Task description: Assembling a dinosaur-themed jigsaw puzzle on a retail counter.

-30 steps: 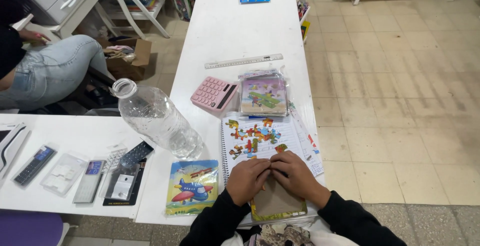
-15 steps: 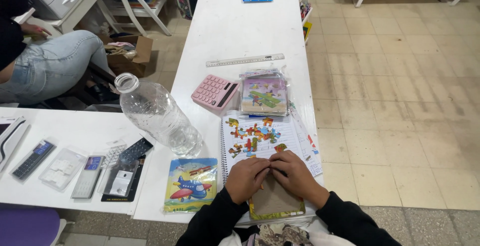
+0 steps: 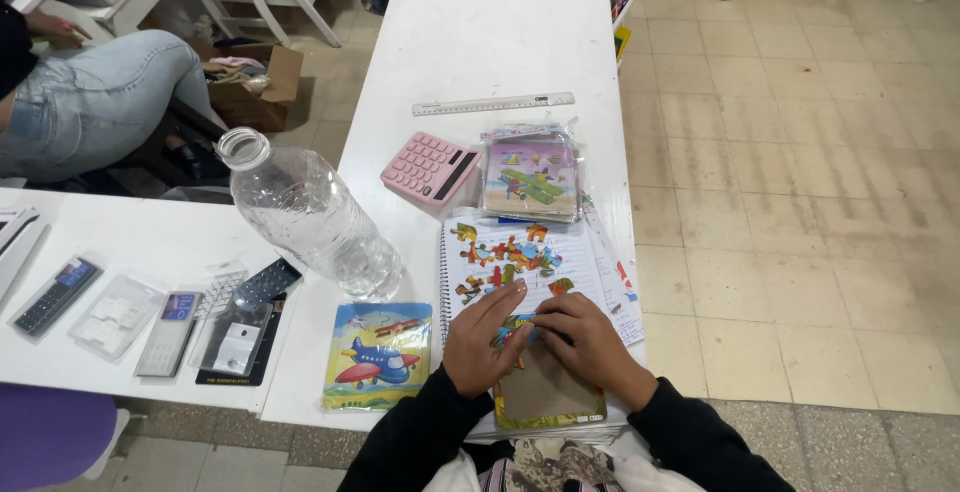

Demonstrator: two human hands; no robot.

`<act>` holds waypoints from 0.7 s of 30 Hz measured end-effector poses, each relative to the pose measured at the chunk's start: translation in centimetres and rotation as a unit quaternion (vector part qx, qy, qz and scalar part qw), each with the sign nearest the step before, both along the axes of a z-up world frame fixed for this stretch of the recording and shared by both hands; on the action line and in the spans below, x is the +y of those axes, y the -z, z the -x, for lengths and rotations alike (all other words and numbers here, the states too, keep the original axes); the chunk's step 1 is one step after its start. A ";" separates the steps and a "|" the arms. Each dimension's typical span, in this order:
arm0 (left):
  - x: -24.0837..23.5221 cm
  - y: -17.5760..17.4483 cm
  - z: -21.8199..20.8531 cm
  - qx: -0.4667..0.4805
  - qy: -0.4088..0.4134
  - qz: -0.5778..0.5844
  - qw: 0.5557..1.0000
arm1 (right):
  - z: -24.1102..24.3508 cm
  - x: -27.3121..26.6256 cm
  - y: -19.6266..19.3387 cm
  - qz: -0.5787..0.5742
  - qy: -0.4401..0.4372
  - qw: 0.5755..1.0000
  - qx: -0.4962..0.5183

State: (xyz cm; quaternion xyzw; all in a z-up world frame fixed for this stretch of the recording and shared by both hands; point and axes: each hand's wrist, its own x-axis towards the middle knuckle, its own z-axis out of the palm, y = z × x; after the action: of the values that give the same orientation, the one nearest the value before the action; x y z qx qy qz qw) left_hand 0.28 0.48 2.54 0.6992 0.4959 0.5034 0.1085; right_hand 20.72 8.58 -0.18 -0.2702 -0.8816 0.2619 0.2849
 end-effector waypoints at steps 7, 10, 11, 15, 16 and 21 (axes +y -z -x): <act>0.0 0.7 -0.2 0.009 -0.011 0.030 0.999 | 0.1 0.0 -0.6 -0.004 -0.009 1.000 -0.002; 0.2 1.3 -0.4 0.014 -0.040 0.059 0.997 | 0.0 -0.2 0.0 -0.002 -0.008 1.000 -0.003; 0.2 1.4 -0.4 0.013 -0.049 0.063 0.997 | 0.0 -0.1 0.1 0.000 -0.002 1.000 -0.002; 0.3 1.7 -0.4 0.014 -0.061 0.067 0.996 | 0.0 0.0 0.2 0.001 -0.001 1.000 0.002; 0.4 1.7 -0.5 0.013 -0.058 0.068 0.996 | -0.1 -0.1 0.1 0.003 0.002 1.000 0.001; 0.2 1.7 -0.3 0.013 -0.059 0.071 0.996 | -0.1 -0.1 0.2 -0.001 -0.001 1.000 -0.001</act>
State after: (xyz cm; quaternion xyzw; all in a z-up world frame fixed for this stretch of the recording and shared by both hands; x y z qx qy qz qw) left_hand 0.60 0.69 0.83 0.6662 0.5718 0.4631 0.1213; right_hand 20.81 8.50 -0.34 -0.2695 -0.8824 0.2611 0.2838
